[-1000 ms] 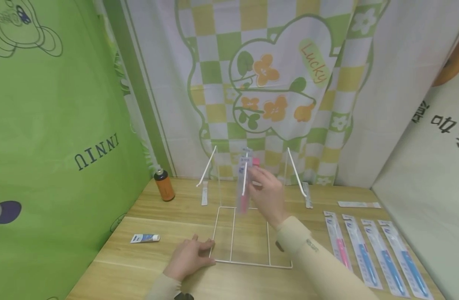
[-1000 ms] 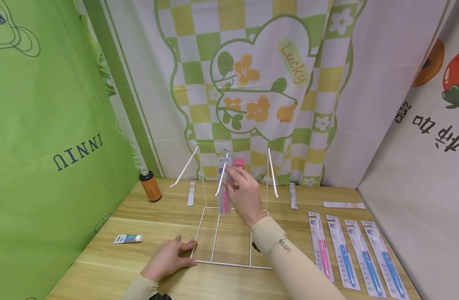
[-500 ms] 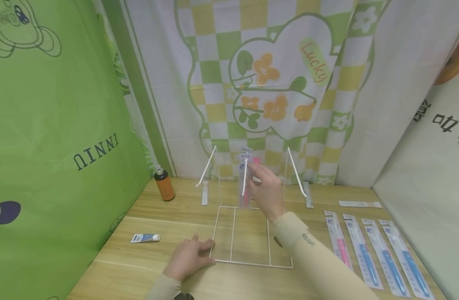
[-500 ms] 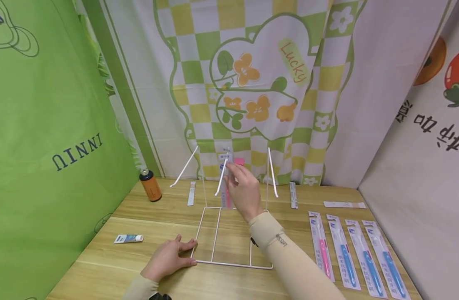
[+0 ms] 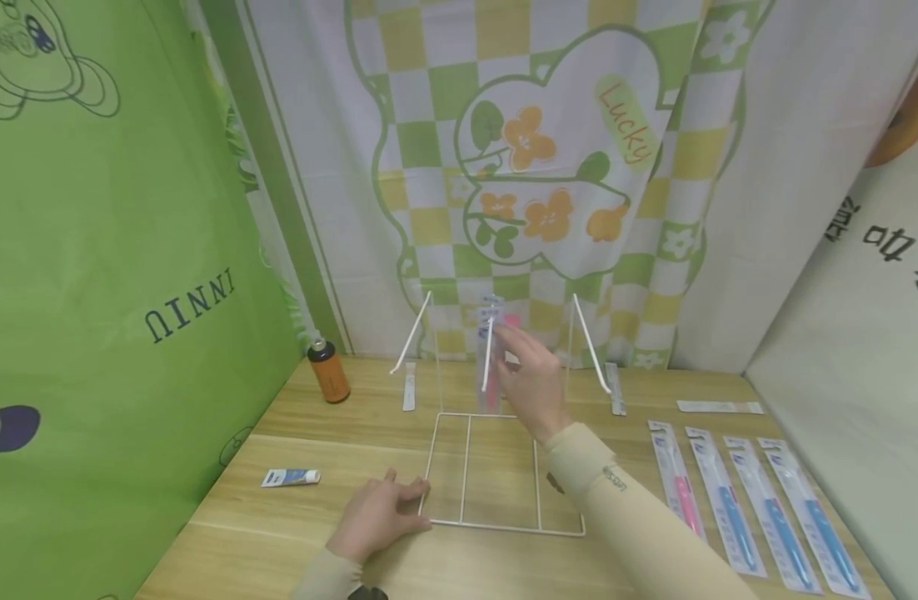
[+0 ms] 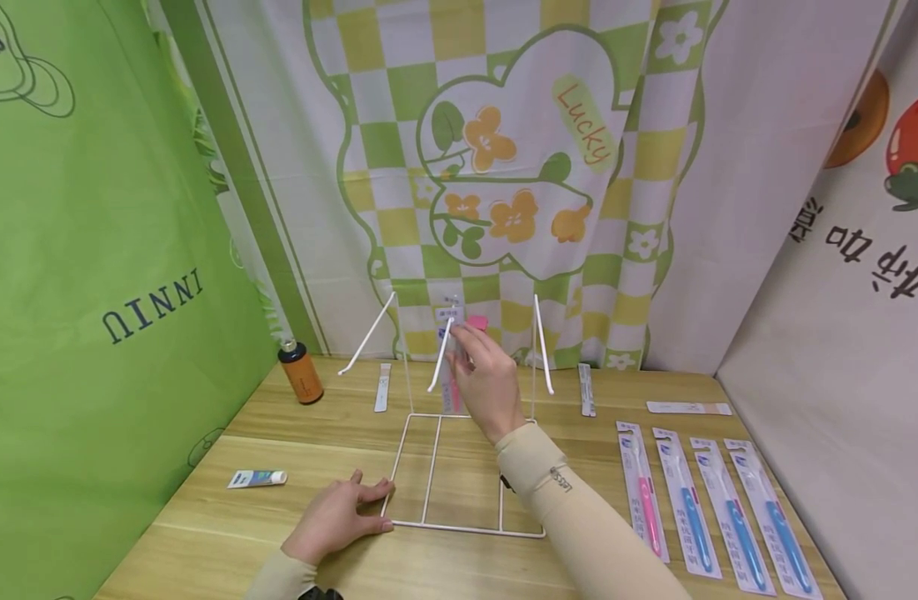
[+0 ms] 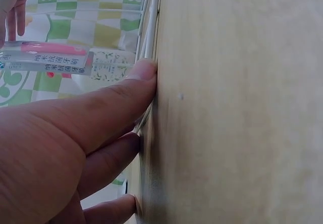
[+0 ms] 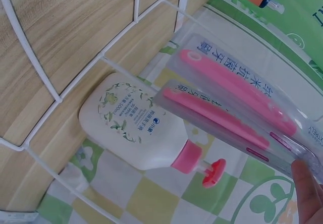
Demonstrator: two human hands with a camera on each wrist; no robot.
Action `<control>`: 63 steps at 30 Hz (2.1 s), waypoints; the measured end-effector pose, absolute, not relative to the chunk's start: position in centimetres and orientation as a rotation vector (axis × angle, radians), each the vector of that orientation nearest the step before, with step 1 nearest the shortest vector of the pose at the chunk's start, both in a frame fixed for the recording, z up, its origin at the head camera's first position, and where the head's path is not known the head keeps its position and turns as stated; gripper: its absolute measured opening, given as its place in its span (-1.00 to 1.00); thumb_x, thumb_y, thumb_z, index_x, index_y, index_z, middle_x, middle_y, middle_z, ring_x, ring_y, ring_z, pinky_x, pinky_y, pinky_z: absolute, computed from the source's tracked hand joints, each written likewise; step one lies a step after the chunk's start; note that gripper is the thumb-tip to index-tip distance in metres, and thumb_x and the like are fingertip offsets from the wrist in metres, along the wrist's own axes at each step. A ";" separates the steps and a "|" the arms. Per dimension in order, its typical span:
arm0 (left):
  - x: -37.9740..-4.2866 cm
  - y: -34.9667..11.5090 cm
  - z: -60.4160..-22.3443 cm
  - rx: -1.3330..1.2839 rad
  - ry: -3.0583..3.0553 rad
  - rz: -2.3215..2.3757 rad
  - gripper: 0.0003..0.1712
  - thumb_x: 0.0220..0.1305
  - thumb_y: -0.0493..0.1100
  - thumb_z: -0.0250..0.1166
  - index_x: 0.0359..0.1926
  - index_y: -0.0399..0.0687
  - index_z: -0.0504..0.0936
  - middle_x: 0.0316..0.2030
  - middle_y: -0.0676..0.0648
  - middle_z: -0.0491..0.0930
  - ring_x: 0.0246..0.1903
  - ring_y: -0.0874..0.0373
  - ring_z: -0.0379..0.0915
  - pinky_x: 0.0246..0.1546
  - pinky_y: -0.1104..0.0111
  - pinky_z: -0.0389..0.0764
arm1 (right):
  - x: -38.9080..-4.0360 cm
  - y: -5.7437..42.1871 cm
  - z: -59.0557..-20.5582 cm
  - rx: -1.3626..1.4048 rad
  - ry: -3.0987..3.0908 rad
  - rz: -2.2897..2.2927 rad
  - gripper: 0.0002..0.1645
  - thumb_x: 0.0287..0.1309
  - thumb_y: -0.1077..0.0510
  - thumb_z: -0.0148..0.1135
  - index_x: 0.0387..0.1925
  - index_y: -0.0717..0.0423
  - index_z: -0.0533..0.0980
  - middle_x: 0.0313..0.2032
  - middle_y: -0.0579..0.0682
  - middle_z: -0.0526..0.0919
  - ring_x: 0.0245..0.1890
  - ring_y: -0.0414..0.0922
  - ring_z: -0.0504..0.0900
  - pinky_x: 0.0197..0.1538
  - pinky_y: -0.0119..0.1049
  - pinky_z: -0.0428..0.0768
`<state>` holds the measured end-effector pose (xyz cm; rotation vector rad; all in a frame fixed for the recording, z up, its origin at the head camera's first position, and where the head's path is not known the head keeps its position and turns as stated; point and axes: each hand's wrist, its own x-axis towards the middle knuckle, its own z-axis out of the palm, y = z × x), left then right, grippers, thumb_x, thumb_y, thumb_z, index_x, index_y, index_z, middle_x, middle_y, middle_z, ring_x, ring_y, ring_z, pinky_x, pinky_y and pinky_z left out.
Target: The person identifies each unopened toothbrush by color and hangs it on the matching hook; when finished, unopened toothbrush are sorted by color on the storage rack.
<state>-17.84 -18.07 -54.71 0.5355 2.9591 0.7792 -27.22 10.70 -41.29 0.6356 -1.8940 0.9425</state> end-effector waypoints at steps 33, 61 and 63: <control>-17.6 -18.1 -54.9 0.532 2.971 0.787 -0.28 0.13 0.25 0.60 0.28 0.14 0.75 0.29 -0.08 0.67 0.41 -0.58 0.33 0.33 -0.54 0.28 | -23.8 19.1 -43.7 0.598 -2.230 1.262 -0.29 0.22 0.38 0.53 0.38 0.07 0.57 0.39 0.24 0.57 0.08 0.23 0.76 -0.09 -0.07 0.84; -17.5 -17.9 -54.6 0.503 2.960 0.792 -0.29 0.12 0.22 0.61 0.28 0.15 0.75 0.30 0.01 0.67 0.43 -0.54 0.31 0.33 -0.57 0.24 | -21.5 38.6 -50.1 0.068 -2.839 1.459 -0.16 0.37 0.01 0.49 0.51 0.28 0.40 0.36 0.54 0.48 -0.07 0.11 0.81 -0.07 -0.06 0.84; -17.5 -17.9 -54.5 0.493 2.960 0.794 -0.29 0.12 0.22 0.62 0.28 0.15 0.75 0.30 0.01 0.67 0.43 -0.55 0.31 0.33 -0.57 0.24 | -21.6 38.9 -50.4 0.043 -2.830 1.511 -0.19 0.35 0.16 0.50 0.49 0.36 0.38 0.29 0.59 0.50 -0.11 0.10 0.81 -0.11 -0.13 0.84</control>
